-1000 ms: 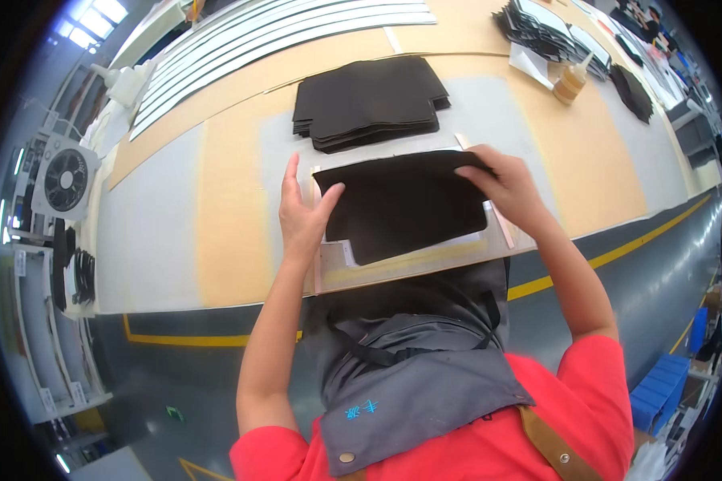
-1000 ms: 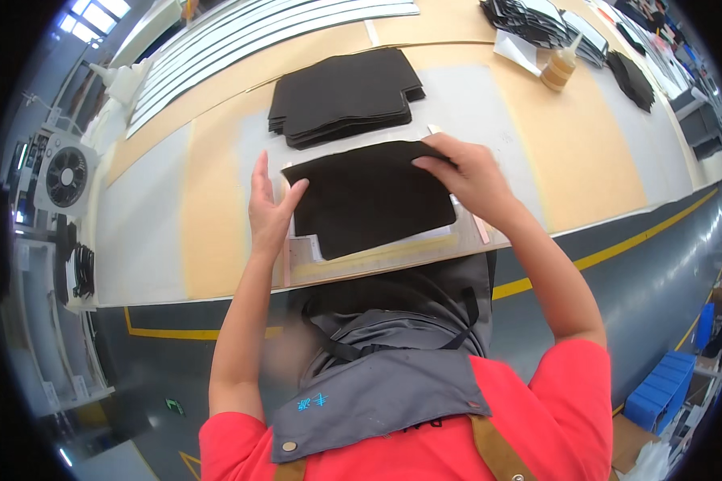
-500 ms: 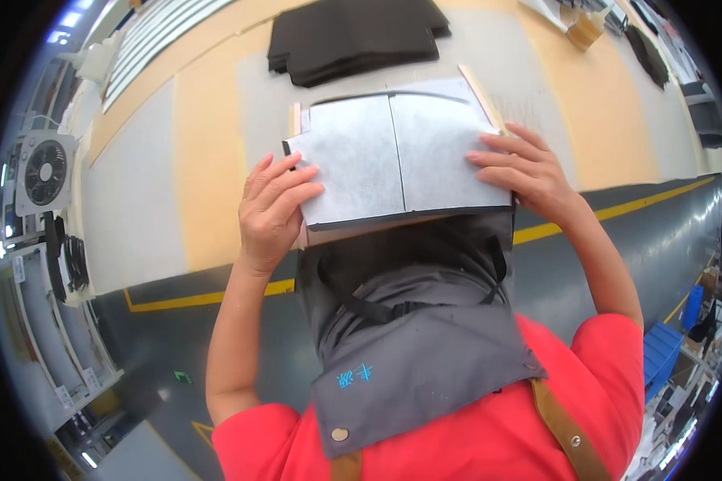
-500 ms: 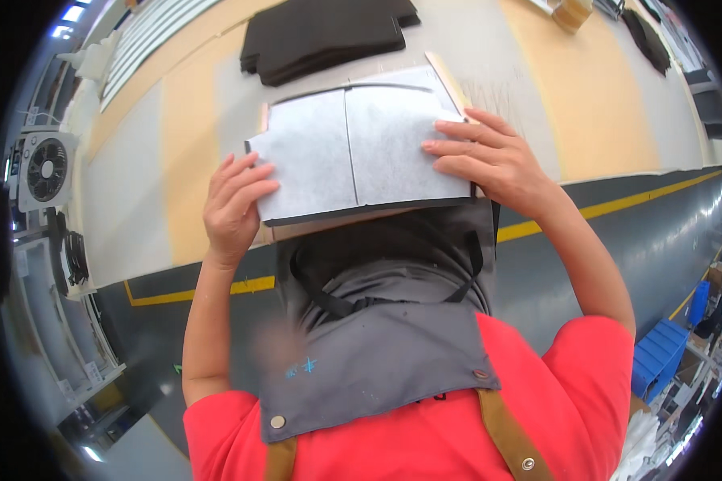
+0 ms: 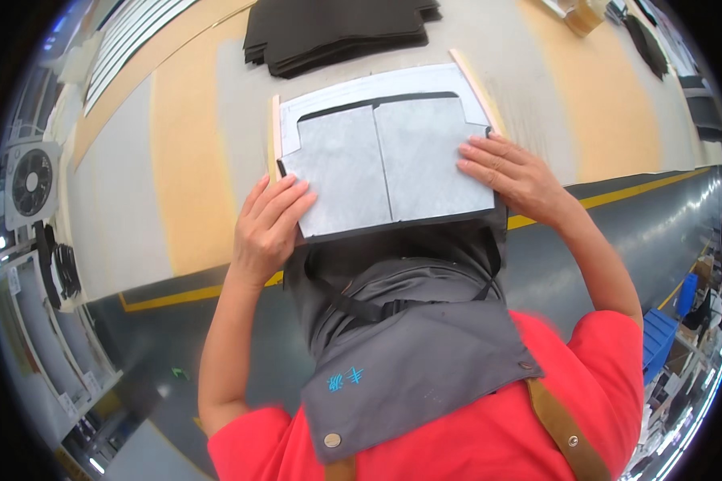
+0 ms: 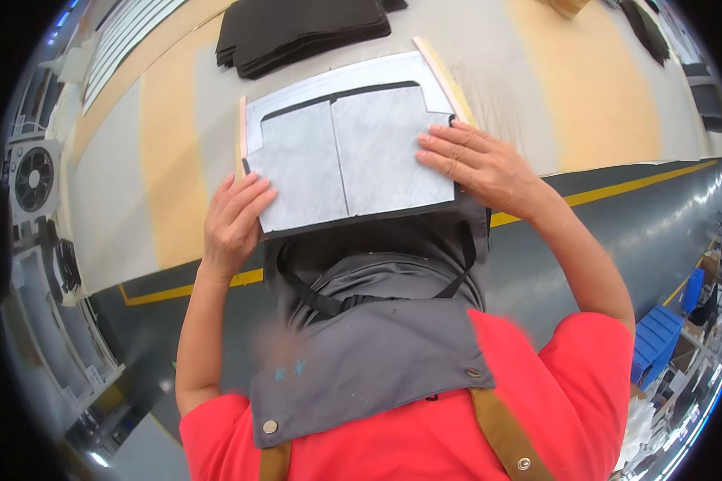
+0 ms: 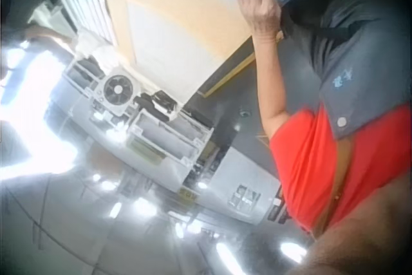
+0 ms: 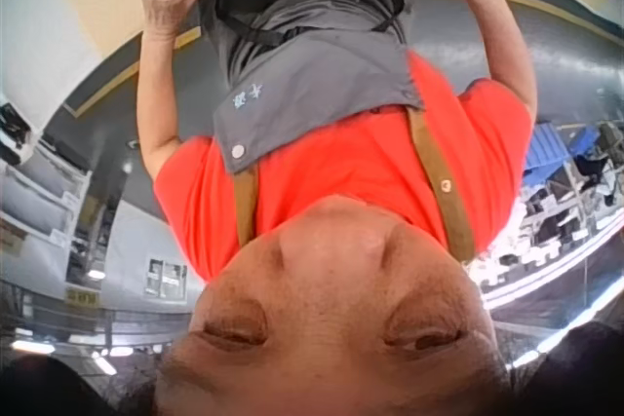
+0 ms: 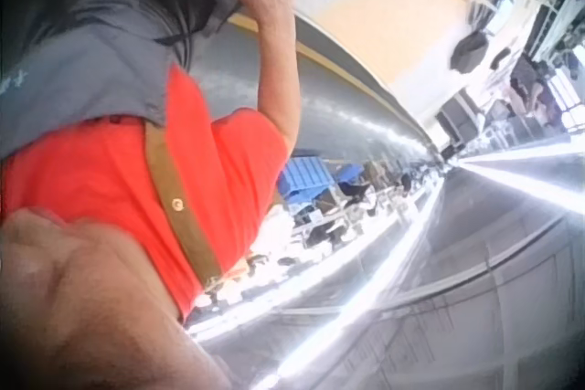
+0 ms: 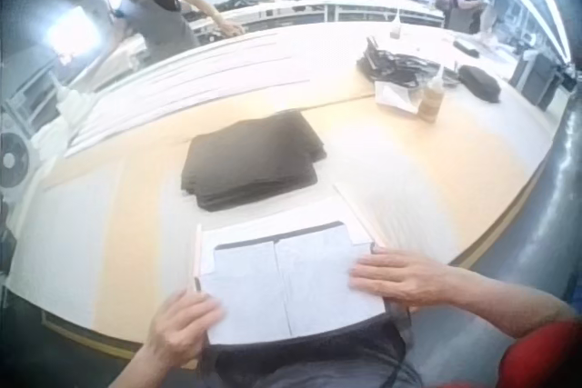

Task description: The person assembles small black pouches by hand at a workbench. They pick up a black fabric piece and a white insert, place the insert inside the fabric, and fold the fabric over to enclose it. The person repeats this process for multiple units, stacking the finished pouches on the table.

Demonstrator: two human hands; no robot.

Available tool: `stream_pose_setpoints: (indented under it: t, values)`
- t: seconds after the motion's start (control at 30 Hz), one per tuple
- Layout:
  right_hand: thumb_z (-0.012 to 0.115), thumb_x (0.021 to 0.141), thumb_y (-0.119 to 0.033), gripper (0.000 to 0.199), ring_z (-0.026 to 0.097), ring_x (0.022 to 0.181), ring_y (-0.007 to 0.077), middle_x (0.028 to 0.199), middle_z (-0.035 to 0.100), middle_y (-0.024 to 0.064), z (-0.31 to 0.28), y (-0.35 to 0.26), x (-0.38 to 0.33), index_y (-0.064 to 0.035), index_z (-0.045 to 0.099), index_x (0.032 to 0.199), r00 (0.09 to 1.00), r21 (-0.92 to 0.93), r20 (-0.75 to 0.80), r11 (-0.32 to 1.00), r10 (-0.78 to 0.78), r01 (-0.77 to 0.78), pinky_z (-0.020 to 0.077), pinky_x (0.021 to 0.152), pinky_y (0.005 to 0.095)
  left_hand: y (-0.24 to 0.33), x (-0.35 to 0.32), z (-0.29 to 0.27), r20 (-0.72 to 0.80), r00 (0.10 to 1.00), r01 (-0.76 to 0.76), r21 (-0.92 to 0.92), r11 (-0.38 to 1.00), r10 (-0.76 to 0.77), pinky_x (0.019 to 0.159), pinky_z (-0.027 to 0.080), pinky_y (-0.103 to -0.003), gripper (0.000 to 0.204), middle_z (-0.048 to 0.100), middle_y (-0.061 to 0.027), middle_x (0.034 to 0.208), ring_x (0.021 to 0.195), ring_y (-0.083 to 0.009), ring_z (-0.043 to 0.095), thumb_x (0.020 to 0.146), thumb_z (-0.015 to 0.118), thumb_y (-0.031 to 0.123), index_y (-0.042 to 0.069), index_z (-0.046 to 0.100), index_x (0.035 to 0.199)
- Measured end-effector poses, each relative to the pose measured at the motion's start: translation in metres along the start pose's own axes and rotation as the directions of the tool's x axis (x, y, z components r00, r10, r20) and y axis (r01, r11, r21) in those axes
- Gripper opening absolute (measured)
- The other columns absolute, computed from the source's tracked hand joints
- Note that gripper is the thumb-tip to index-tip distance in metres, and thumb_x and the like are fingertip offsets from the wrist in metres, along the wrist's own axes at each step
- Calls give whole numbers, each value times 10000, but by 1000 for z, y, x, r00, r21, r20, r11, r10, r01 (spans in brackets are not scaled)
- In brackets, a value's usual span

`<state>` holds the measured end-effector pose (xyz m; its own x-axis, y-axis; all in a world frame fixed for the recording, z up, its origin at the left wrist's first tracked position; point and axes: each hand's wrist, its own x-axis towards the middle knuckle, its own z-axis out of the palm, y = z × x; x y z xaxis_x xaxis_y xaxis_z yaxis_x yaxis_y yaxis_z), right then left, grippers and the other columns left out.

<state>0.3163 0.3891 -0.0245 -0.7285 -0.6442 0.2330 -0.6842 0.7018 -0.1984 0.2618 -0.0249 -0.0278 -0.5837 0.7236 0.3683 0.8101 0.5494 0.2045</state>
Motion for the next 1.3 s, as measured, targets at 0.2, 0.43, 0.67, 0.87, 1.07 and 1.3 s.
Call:
stream_pose_setpoints:
  t: [0.2,0.43,0.67,0.87,1.07,1.3]
  values:
    - [717,744,6,636,519,1363,233,1439,584,47,-6,8,2,-107,600,1360,998,11,55,999,30,-30,377,1191,428,0,3,0,-1,1000,19,-25,999,-19,1077,454,-486,374,695,-75,1185,1189,-272,642,770,621,-61,60,727,1107]
    - [629,886,36,301,672,1085,283,1144,722,104,-40,26,38,-68,691,1162,943,446,-120,866,309,-227,461,1050,400,-9,49,-41,-12,899,366,-529,766,-438,973,478,-355,174,716,-45,1023,1037,-181,662,889,650,-55,27,692,1037]
    - [601,1026,-160,214,589,844,58,900,668,4,-64,98,151,35,641,1103,730,820,-136,489,670,-297,481,764,230,-79,163,-58,118,597,502,-827,255,-793,660,441,-202,212,689,19,885,736,-24,567,988,661,159,3,700,1126]
    - [627,1005,-181,280,656,819,117,900,713,63,-24,171,211,35,620,1183,673,899,22,280,739,-337,517,709,282,-162,213,-20,216,577,540,-824,170,-788,791,533,-252,321,705,-25,1019,888,-80,647,973,675,194,-1,664,1227]
    - [703,941,-176,382,568,723,132,895,632,59,20,190,187,-32,609,1282,646,516,-301,690,701,-507,492,684,288,-185,192,39,-201,642,628,-414,658,-740,772,529,-280,423,641,-47,1041,875,-124,616,895,771,174,83,643,1288]
    - [692,940,-143,342,530,718,141,1005,602,69,-19,128,115,-84,635,1272,675,566,-259,675,691,-473,488,693,293,-88,171,-87,-620,558,72,-625,777,-551,974,491,-313,323,613,-111,1255,1132,-200,596,980,574,53,-42,606,1287]
